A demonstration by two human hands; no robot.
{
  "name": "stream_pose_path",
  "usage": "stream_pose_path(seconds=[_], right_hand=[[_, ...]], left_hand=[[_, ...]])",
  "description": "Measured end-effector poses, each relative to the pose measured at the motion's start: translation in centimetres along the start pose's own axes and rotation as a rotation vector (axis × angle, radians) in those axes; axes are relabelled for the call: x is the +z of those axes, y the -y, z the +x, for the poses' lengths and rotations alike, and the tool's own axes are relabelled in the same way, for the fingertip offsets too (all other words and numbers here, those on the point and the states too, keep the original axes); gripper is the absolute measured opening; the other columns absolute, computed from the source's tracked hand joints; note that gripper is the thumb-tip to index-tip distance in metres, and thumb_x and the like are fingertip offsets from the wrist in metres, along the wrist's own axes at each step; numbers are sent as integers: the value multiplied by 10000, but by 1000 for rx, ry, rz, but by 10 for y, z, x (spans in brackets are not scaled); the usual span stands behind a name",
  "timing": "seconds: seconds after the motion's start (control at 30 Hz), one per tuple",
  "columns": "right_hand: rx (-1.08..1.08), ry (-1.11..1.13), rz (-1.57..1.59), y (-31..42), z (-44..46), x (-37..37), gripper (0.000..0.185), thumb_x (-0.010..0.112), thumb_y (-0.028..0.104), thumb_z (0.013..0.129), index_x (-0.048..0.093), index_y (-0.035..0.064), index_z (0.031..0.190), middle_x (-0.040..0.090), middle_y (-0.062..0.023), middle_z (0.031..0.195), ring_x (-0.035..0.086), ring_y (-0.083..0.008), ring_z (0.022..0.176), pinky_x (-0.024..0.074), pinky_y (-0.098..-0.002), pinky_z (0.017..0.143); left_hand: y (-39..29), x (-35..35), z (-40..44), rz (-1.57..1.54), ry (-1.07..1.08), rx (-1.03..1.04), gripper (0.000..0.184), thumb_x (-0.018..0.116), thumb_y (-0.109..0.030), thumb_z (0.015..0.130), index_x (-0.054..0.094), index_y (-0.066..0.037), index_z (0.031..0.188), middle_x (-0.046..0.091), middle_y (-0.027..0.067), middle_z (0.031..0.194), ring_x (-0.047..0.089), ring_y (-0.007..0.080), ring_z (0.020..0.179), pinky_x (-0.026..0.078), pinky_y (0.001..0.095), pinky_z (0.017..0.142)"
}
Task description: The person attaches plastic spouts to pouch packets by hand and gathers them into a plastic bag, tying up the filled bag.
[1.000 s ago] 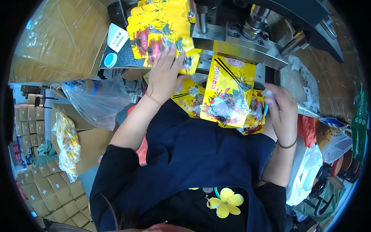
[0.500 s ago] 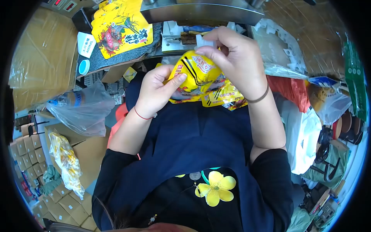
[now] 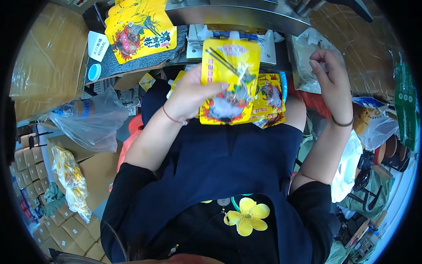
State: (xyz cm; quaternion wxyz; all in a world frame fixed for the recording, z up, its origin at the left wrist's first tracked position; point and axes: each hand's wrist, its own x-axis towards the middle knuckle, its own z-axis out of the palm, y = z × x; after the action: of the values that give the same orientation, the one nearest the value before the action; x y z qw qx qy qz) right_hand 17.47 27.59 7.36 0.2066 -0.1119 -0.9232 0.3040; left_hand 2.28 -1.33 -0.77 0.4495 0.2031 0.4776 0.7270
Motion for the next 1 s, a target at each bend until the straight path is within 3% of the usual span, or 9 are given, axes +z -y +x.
stream_pose_path(seconds=[0.1, 0.17, 0.3, 0.33, 0.37, 0.5, 0.7, 0.87, 1.0], right_hand=[[396, 87, 284, 23, -12, 13, 183, 549, 171, 1041, 594, -2, 1001, 582, -55, 765, 569, -169, 746, 454, -302, 703], [117, 47, 88, 13, -16, 26, 200, 536, 188, 1049, 594, -1, 1017, 576, -76, 768, 587, -177, 761, 460, -311, 696], [8, -17, 3, 25, -22, 42, 228, 539, 221, 1046, 615, 7, 1021, 611, -128, 822, 626, -233, 796, 482, -336, 722], [18, -44, 4, 31, -22, 43, 221, 543, 215, 1042, 621, 9, 1018, 624, -134, 837, 631, -248, 802, 485, -339, 733], [104, -19, -8, 33, -23, 41, 182, 557, 176, 1021, 626, 8, 1035, 651, -156, 882, 639, -299, 820, 497, -347, 763], [22, 51, -20, 36, -23, 32, 149, 562, 126, 994, 624, 7, 1058, 655, -173, 926, 652, -333, 860, 504, -363, 770], [-201, 226, 76, 58, -14, 68, 124, 547, 97, 985, 620, 2, 1018, 641, -169, 968, 649, -335, 874, 501, -368, 766], [-118, 21, 410, 94, -2, 72, 119, 647, 103, 950, 650, -8, 993, 644, -126, 885, 628, -258, 779, 510, -324, 746], [-293, 41, 204, 95, 6, 74, 136, 660, 88, 943, 660, -6, 1041, 683, -145, 950, 670, -292, 855, 529, -347, 780]], left_hand=[[-15, -2, 14, -77, -13, -90, 343, 682, 6, 879, 588, 45, 1206, 704, 110, 1126, 678, 138, 949, 558, 300, 843], [-20, 1, 16, -150, 6, -146, 310, 657, 29, 905, 571, 32, 1203, 685, 112, 1151, 681, 167, 994, 556, 322, 897], [-25, -23, 15, 850, -391, 350, 351, 660, -127, 970, 418, 18, 1178, 607, 140, 1175, 630, 177, 1003, 523, 325, 902], [-37, -36, 18, 721, -580, 428, 508, 688, -239, 961, 392, 41, 1264, 580, 197, 1194, 579, 248, 1119, 474, 381, 979], [-50, -70, 24, 1396, -719, 955, 641, 706, -269, 933, 380, 73, 1365, 529, 284, 1289, 505, 348, 1264, 407, 433, 1065], [-50, -109, -4, 2030, -400, 650, 461, 629, -187, 966, 527, 23, 1363, 554, 269, 1339, 524, 387, 1271, 427, 443, 1051], [-41, -79, -40, 925, -363, 279, 156, 618, -98, 1000, 693, 11, 1082, 718, 46, 956, 627, 60, 832, 513, 245, 769], [-35, -25, -31, 1035, -134, 286, 245, 798, -218, 883, 721, 15, 896, 652, -2, 719, 594, 52, 676, 478, 233, 622], [-9, -3, -27, 534, -14, -20, 307, 732, -303, 936, 734, -4, 1007, 720, 56, 787, 660, 88, 713, 517, 269, 644]])
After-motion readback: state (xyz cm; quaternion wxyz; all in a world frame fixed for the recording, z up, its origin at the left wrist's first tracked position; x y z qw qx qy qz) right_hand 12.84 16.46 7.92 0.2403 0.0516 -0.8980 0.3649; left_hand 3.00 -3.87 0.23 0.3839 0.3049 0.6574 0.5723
